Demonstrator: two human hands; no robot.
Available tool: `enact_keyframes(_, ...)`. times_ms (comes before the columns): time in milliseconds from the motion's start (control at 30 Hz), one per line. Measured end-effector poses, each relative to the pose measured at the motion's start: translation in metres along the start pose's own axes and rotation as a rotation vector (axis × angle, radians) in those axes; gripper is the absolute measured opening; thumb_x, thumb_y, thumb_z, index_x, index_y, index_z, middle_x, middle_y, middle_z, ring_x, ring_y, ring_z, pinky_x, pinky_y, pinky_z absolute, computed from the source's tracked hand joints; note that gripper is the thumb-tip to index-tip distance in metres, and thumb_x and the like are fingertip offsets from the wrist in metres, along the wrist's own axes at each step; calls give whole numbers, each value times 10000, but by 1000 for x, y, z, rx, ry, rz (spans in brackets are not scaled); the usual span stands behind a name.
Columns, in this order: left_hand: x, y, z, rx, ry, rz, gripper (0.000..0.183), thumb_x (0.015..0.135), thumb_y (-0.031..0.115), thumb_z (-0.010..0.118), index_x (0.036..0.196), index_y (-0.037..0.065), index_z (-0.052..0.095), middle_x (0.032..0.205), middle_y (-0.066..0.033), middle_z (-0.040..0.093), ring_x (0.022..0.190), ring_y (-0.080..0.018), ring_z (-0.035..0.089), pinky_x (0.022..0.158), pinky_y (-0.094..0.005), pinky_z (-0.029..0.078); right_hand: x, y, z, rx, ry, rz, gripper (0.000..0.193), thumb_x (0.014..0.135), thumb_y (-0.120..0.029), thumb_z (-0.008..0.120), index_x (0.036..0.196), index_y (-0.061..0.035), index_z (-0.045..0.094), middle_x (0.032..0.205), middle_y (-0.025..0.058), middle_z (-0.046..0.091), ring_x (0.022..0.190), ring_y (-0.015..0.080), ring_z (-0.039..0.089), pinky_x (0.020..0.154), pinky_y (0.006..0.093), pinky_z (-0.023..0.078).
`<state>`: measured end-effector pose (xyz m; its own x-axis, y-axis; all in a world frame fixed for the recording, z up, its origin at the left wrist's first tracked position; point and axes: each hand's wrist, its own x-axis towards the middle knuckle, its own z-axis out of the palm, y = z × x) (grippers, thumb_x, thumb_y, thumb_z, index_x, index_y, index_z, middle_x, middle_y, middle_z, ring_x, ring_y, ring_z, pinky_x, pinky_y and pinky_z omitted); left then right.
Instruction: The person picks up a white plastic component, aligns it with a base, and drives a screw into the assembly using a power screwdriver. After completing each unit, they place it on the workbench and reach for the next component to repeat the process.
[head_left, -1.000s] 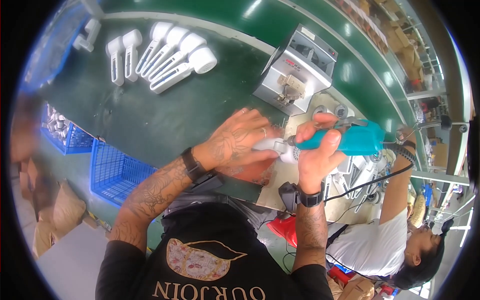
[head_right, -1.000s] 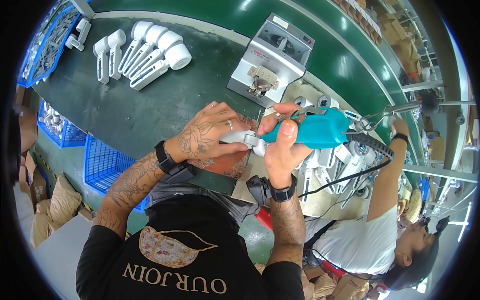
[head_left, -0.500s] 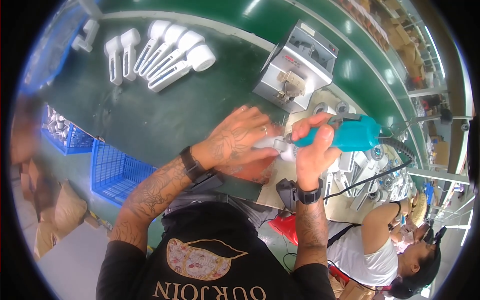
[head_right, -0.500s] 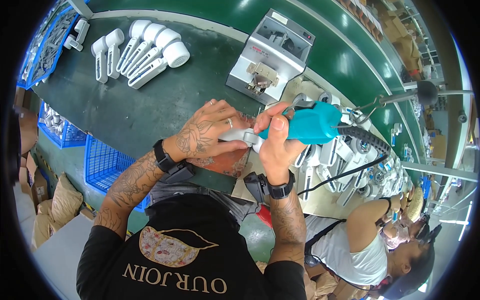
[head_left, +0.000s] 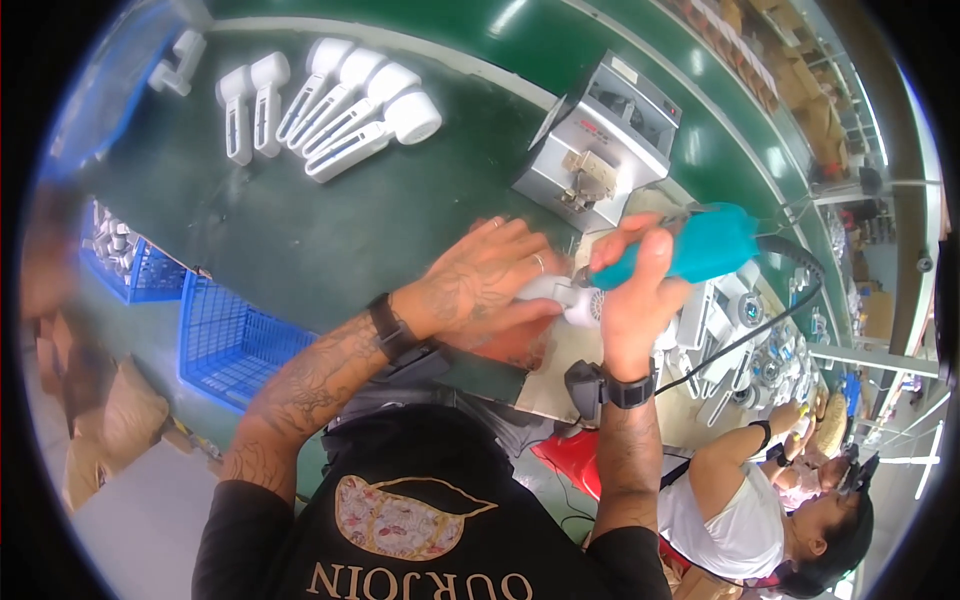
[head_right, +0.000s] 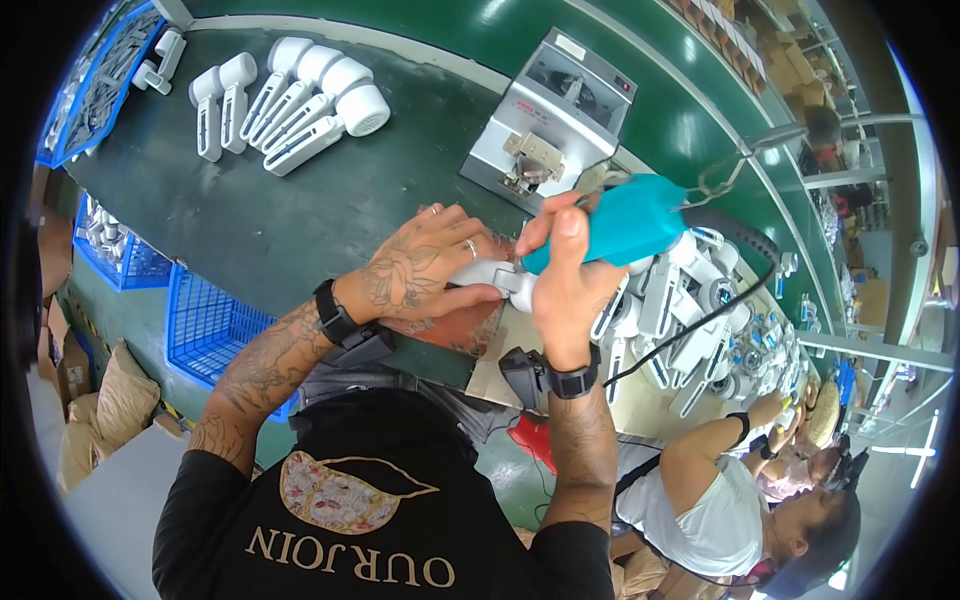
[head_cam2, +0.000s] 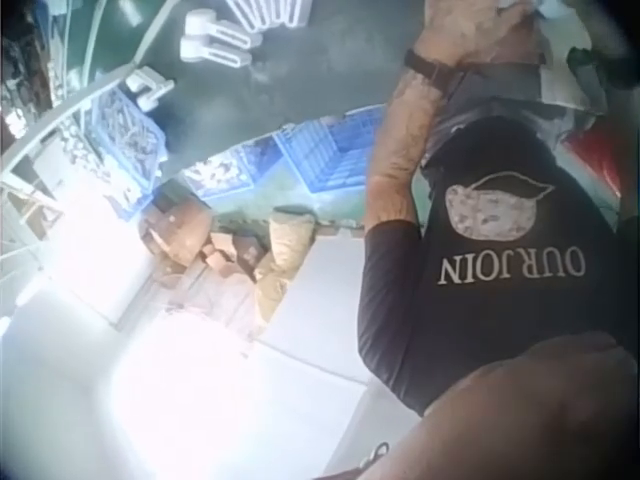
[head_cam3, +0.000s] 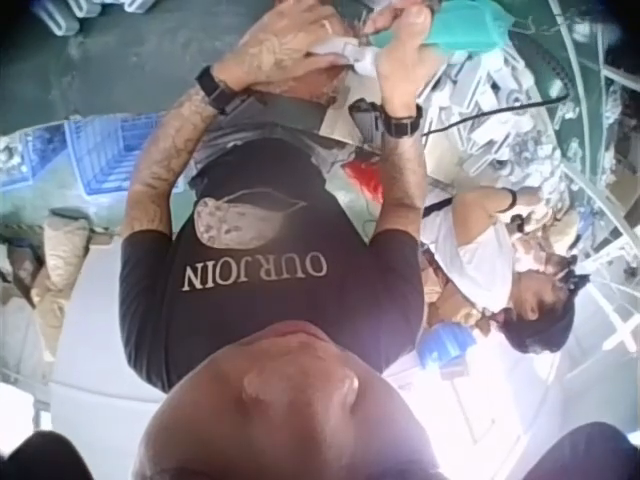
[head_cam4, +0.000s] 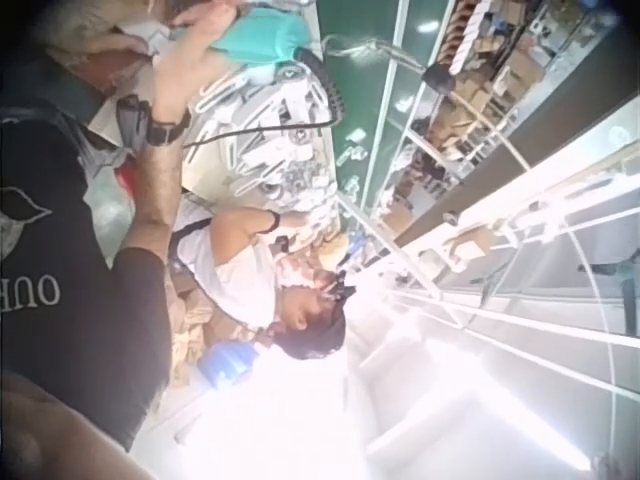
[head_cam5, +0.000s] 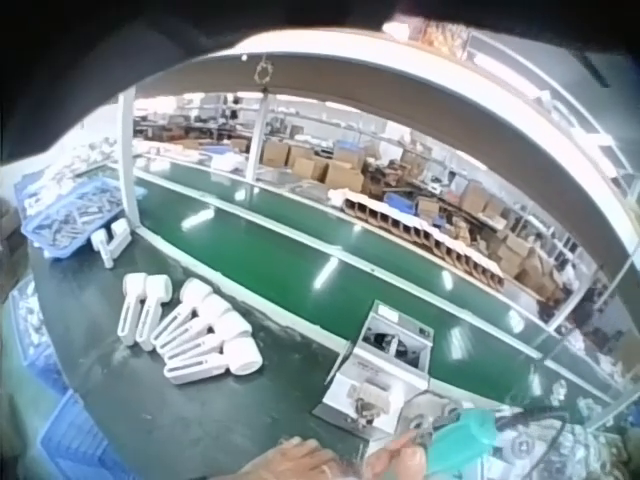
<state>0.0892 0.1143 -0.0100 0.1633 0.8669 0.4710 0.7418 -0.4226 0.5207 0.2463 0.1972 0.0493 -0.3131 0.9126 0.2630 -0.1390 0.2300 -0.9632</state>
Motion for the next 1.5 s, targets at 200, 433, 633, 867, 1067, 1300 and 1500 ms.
enact_keyframes(200,-3,0,-1,-60,-32,-29,305,918,326,626,1149,131,669,1039,-72,577,967,-288,527,875,-433,425,50,-21,26,-90,76,-207,421,1035,-396,545,1042,24,558,721,79,569,648,185,583,584,308,463)
enact_keyframes(433,0,-1,-2,-87,-66,-34,285,899,264,606,1144,130,663,1025,-77,564,977,-281,520,891,-424,421,72,10,32,-74,54,-269,361,1040,-347,537,982,7,582,708,78,584,633,181,600,570,292,460)
enact_keyframes(633,-1,0,-5,-70,-77,-47,290,900,265,610,1156,140,662,1029,-64,568,971,-268,517,889,-419,418,61,-5,32,-75,45,-135,349,1046,-329,520,979,7,586,705,73,573,621,176,583,567,296,451)
enact_keyframes(867,-1,-1,0,-74,-29,-17,289,901,249,632,1173,156,662,1031,-36,594,945,-265,530,874,-416,426,-17,-26,-9,99,17,-120,504,1004,-474,566,1088,22,540,691,64,503,603,195,539,567,327,450)
enact_keyframes(1067,0,-1,-1,-53,-81,-47,299,898,257,642,1179,157,660,1071,-35,615,970,-267,543,879,-418,425,-33,-22,-12,40,18,-102,614,969,-552,589,1112,41,523,695,72,513,604,202,535,571,341,453)
enact_keyframes(1300,2,2,-1,-49,-88,-57,283,902,259,631,1161,147,655,1078,-45,617,975,-271,546,877,-425,425,-31,-13,-15,83,-53,-82,586,976,-532,584,1106,36,526,694,85,524,610,202,543,576,348,454)
enact_keyframes(1500,1,0,2,-29,-100,-38,278,899,249,635,1154,139,649,1092,-54,620,980,-282,547,879,-428,424,-35,-4,-12,102,-62,-80,502,973,-474,614,1032,14,512,684,94,529,590,210,547,560,348,459)
